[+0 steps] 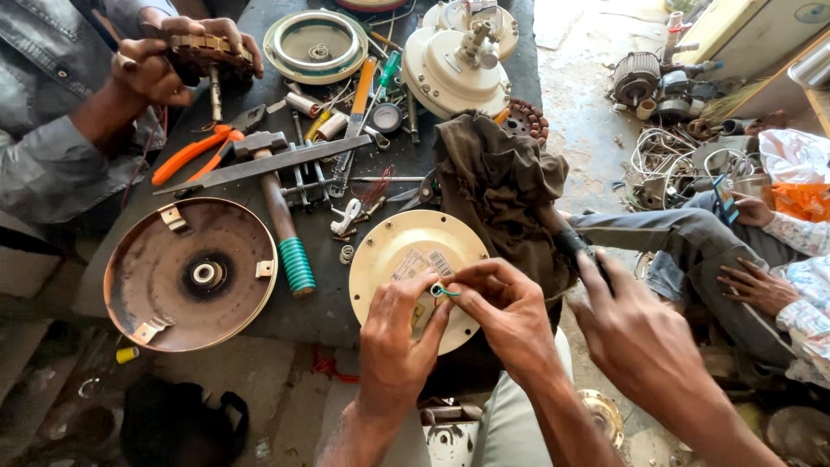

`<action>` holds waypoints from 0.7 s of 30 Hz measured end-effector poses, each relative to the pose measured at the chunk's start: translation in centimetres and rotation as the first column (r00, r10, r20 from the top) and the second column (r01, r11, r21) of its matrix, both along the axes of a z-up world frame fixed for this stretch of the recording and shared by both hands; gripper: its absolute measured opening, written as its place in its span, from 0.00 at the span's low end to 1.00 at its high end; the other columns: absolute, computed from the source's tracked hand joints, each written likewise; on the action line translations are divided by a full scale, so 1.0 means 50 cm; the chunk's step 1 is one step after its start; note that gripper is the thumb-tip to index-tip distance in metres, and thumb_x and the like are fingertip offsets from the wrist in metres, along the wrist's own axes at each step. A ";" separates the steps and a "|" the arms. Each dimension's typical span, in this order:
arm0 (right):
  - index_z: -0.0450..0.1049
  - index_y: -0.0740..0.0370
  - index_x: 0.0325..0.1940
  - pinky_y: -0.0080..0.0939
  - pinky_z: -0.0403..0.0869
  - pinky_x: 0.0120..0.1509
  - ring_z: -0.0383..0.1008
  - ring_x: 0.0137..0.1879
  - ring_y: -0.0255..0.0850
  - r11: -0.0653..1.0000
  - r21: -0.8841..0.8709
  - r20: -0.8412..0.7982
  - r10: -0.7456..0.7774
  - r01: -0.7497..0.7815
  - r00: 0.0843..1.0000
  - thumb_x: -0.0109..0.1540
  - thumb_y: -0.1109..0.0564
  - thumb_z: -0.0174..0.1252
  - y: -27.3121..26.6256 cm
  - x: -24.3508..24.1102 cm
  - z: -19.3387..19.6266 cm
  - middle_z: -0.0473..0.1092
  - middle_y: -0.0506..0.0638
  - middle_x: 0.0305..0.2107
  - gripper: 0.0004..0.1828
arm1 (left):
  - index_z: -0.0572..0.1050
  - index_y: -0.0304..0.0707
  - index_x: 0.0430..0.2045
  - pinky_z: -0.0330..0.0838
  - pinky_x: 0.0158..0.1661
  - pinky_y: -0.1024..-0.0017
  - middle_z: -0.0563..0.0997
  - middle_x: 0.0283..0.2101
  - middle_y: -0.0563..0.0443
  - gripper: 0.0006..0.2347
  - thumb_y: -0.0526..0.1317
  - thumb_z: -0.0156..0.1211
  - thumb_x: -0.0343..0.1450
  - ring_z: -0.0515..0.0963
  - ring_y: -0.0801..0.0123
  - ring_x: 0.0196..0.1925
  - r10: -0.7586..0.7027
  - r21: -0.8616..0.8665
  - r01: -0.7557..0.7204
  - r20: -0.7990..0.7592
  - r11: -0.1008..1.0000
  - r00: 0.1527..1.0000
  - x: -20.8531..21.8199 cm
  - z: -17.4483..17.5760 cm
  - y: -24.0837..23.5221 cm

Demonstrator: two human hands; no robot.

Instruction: The person wipes a fan motor housing and a copper coil stator with a cloth, and handles wires on a motor shaft while sitting at a cluttered workbench.

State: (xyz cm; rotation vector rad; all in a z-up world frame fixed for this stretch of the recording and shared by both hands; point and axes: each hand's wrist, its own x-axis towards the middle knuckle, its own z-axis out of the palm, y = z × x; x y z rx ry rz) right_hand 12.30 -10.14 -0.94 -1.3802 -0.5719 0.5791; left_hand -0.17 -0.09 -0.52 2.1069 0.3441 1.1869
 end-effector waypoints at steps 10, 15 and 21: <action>0.82 0.69 0.42 0.30 0.71 0.39 0.72 0.35 0.27 0.973 -0.230 0.070 0.037 -0.020 0.997 0.61 0.58 0.65 0.006 0.008 0.010 0.77 0.45 0.28 0.11 | 0.75 0.34 0.47 0.76 0.45 0.58 0.82 0.45 0.43 0.14 0.32 0.68 0.69 0.81 0.50 0.46 0.046 0.004 -0.046 0.008 0.999 0.999 0.006 -0.013 0.001; 0.83 0.67 0.45 0.31 0.72 0.48 0.74 0.44 0.30 0.968 -0.230 0.354 0.177 -0.098 0.918 0.62 0.59 0.62 0.006 0.009 0.040 0.78 0.47 0.37 0.11 | 0.75 0.35 0.47 0.76 0.47 0.58 0.82 0.45 0.43 0.13 0.31 0.67 0.69 0.81 0.50 0.47 0.061 0.002 -0.061 0.024 0.998 0.998 0.007 -0.012 -0.001; 0.82 0.67 0.45 0.31 0.71 0.49 0.73 0.43 0.31 0.983 -0.170 0.244 0.117 -0.077 0.963 0.64 0.59 0.62 0.001 0.000 0.026 0.76 0.50 0.38 0.10 | 0.75 0.34 0.46 0.75 0.46 0.58 0.82 0.44 0.43 0.13 0.31 0.66 0.68 0.81 0.51 0.45 0.059 -0.021 -0.059 -0.004 0.998 0.998 0.009 -0.010 -0.004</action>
